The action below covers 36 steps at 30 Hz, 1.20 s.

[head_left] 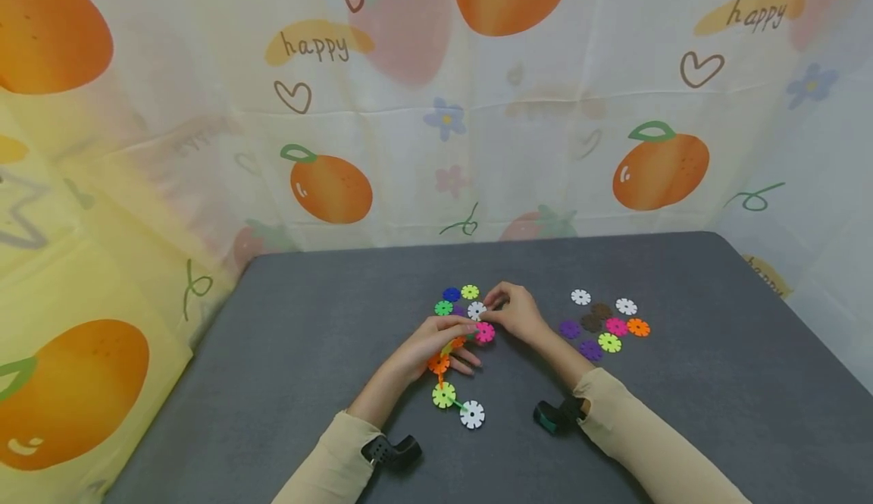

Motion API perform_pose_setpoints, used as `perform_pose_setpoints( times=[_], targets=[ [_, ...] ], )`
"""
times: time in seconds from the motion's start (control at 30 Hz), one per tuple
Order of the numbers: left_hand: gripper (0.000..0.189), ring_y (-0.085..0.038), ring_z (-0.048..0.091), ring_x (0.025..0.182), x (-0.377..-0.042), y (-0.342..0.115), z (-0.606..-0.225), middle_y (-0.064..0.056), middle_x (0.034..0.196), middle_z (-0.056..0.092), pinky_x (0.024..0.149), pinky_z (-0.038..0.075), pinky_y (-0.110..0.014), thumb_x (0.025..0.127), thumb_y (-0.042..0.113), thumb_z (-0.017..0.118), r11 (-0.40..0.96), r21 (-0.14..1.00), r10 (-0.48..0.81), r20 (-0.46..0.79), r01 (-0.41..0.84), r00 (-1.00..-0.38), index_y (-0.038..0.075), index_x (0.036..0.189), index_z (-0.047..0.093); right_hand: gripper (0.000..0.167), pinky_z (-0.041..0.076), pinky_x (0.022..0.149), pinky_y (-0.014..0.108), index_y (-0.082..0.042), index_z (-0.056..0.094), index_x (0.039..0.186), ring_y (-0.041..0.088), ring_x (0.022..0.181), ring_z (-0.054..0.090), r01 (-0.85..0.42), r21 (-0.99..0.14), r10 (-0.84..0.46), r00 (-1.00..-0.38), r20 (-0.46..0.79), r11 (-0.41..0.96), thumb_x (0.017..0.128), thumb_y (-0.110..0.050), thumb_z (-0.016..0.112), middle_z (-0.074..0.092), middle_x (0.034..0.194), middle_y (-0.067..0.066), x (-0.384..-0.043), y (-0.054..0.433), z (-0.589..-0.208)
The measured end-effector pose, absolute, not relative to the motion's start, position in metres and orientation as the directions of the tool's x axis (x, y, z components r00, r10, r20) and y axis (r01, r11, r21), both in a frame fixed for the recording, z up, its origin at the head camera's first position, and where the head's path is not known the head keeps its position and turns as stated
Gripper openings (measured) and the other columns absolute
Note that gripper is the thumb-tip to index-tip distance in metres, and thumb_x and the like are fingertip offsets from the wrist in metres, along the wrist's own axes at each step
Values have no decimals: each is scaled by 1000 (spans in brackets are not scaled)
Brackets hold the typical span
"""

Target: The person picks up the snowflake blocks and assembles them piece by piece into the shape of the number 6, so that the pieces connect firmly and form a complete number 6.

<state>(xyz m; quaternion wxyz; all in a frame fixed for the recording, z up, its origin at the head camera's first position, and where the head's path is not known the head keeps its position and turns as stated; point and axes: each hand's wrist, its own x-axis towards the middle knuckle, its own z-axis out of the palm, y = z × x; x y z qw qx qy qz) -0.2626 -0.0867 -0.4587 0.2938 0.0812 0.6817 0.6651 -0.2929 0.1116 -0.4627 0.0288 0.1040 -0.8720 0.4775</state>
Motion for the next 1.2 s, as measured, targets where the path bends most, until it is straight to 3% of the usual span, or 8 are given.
perform_pose_setpoints(
  times=[0.17,0.37,0.53,0.8,0.97,1.2],
  targets=[
    [45,-22,74,73,-263,-88,-458,-17,111,70,71,62,-43,98,39,57,111,953,495,-299,-281,-816,4,126,61,15,45,53,19,2,72,96,8,59,55,-237,-882,-144,-970,194,408,83,-5,75,72,82,19,-281,120,-462],
    [39,-19,74,73,-262,-89,-457,-18,119,67,71,62,-40,101,26,53,92,956,483,-287,-278,-827,-1,128,61,16,58,58,25,7,69,97,9,64,65,-184,-961,-55,-983,176,207,88,-5,71,70,86,26,-261,132,-465],
    [35,-17,73,71,-261,-90,-457,-19,114,68,72,62,-40,101,19,53,83,961,478,-271,-264,-836,-5,125,61,20,62,65,32,11,64,104,11,68,69,-165,-985,-57,-985,162,57,89,-2,68,68,89,26,-242,139,-464],
    [32,-14,72,67,-262,-87,-457,-13,107,70,69,62,-37,98,19,58,99,966,421,-258,-239,-870,-5,119,65,21,62,69,32,10,64,101,13,71,70,-222,-972,-146,-967,209,80,90,-6,69,67,87,32,-226,136,-462],
    [34,-13,69,64,-262,-85,-456,-16,106,70,67,63,-36,99,20,57,112,967,382,-255,-230,-888,-5,119,65,19,62,69,33,9,64,98,18,72,71,-225,-971,-172,-963,208,86,90,-7,69,67,88,32,-225,135,-464],
    [36,-11,67,61,-263,-84,-455,-12,104,68,66,62,-33,99,22,56,121,963,355,-268,-240,-896,-4,122,63,16,62,70,32,10,62,95,13,72,71,-206,-974,-195,-963,186,90,89,-4,69,68,94,31,-226,135,-466]
  ],
)
